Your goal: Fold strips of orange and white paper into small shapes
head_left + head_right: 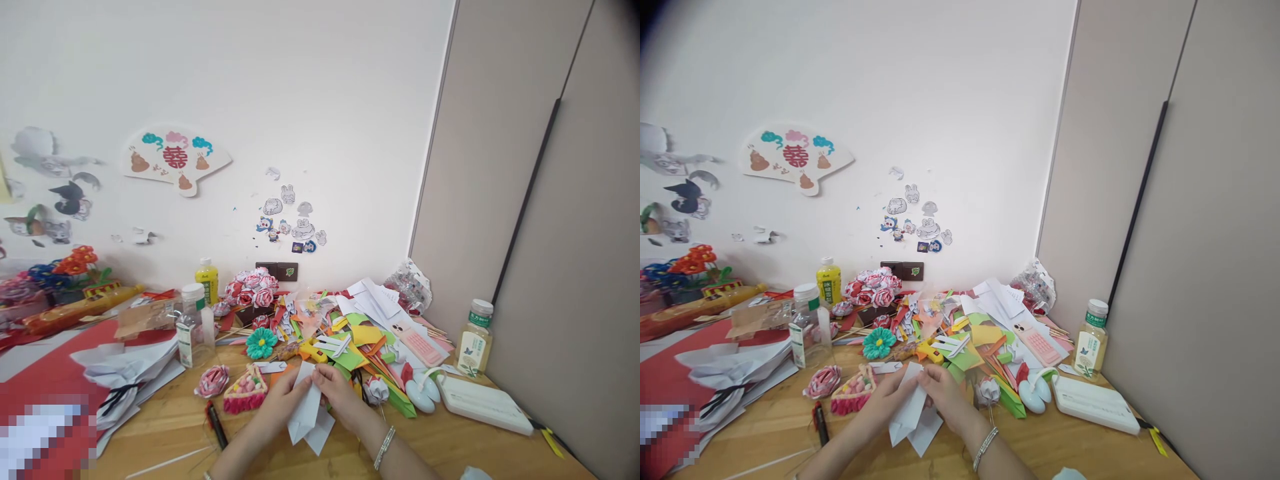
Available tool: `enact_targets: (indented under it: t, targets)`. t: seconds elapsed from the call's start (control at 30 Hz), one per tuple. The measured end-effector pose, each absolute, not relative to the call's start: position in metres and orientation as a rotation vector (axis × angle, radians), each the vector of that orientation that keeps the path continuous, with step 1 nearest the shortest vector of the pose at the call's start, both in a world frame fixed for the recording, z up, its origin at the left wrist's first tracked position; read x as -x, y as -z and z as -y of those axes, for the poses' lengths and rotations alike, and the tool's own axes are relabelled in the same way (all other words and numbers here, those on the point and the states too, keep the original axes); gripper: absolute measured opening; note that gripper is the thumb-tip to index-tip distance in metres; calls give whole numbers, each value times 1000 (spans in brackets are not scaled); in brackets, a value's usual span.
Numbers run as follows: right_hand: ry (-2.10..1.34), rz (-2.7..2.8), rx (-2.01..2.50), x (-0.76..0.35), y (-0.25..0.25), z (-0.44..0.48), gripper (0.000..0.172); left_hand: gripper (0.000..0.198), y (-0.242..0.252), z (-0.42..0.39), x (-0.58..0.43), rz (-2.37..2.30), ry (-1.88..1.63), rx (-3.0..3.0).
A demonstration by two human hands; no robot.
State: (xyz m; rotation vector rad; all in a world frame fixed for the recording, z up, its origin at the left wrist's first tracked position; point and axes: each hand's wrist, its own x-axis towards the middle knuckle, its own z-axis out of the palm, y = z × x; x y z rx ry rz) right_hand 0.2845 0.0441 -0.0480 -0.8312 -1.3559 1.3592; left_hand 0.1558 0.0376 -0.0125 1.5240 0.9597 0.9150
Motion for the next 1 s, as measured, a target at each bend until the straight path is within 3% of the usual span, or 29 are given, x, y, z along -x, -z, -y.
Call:
enact_targets:
  t: [0.7,1.0]
  targets:
    - [-1224,1478,861,-290,49,-50,28,28,15,-39,-150,-1015,-929,-1476]
    - [-1236,1467,838,-291,46,-47,27,35,17,-43,-153,-1002,-922,-1677]
